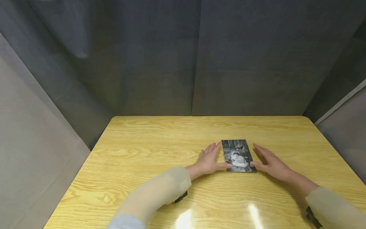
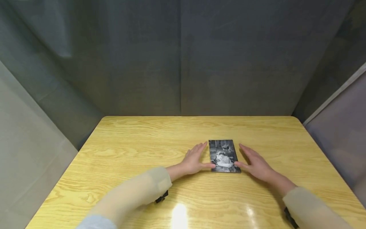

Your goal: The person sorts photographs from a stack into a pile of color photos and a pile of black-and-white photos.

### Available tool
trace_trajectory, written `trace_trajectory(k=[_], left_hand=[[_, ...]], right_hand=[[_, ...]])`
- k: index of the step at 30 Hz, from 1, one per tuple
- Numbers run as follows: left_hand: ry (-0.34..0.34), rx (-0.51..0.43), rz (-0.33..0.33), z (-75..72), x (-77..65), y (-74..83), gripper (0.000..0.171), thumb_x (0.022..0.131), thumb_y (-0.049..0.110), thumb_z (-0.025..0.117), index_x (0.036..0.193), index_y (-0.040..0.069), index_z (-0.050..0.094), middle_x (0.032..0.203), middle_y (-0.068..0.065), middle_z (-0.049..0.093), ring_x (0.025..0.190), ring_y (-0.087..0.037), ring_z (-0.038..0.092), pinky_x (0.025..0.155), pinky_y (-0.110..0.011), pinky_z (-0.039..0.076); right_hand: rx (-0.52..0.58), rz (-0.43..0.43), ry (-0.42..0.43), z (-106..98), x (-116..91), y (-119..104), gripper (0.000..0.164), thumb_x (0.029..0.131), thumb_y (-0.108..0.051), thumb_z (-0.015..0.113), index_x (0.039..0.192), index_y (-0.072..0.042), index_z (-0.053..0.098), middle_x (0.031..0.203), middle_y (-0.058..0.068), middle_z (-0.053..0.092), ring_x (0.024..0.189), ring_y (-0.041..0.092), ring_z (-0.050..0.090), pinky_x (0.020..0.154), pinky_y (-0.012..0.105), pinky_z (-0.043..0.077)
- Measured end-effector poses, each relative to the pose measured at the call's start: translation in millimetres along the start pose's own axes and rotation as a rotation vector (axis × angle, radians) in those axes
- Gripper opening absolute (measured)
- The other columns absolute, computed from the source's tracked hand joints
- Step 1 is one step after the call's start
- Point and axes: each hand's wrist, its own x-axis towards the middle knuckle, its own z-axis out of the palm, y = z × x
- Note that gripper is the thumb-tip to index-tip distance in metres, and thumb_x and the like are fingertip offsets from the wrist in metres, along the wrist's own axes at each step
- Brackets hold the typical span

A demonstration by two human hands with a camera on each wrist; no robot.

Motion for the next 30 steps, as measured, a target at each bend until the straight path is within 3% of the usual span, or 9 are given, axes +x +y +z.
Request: trace_trajectory(k=[5, 13, 30], left_hand=[[-0.018, 0.053, -0.021, 5.6, 0.9, 0.3, 0.101, 0.082, 0.069, 0.059, 0.157, 0.018, 0.015, 0.160, -0.008, 0.015, 0.146, -0.024, 0.011, 0.115, -0.046, 0.007], [-0.047, 0.122, -0.036, 6.4, 1.5, 1.5, 0.096, 0.085, 0.071, 0.052, 0.156, 0.014, 0.020, 0.161, -0.008, 0.009, 0.147, -0.023, 0.004, 0.116, -0.045, 0.005], [-0.055, 0.196, -0.044, 12.3, 5.0, 3.5, 0.091, 0.086, 0.070, 0.050, 0.156, 0.019, 0.023, 0.161, -0.007, 0.008, 0.147, -0.022, 0.002, 0.116, -0.046, 0.006]], right_hand=[[0.009, -0.002, -0.005, 7.5, 1.8, 3.3, 0.081, 0.094, -0.035, 0.065, 0.149, 0.009, 0.024, 0.151, 0.034, 0.020, 0.136, 0.055, 0.016, 0.102, 0.070, 0.017], [-0.066, -0.025, -0.004, 11.5, 4.7, 4.2, 0.076, 0.095, -0.036, 0.062, 0.146, 0.010, 0.031, 0.150, 0.033, 0.023, 0.137, 0.053, 0.015, 0.101, 0.071, 0.015], [-0.094, 0.002, 0.004, 15.6, 8.3, 1.9, 0.076, 0.095, -0.041, 0.061, 0.145, 0.010, 0.034, 0.150, 0.032, 0.025, 0.137, 0.053, 0.014, 0.101, 0.073, 0.011]])
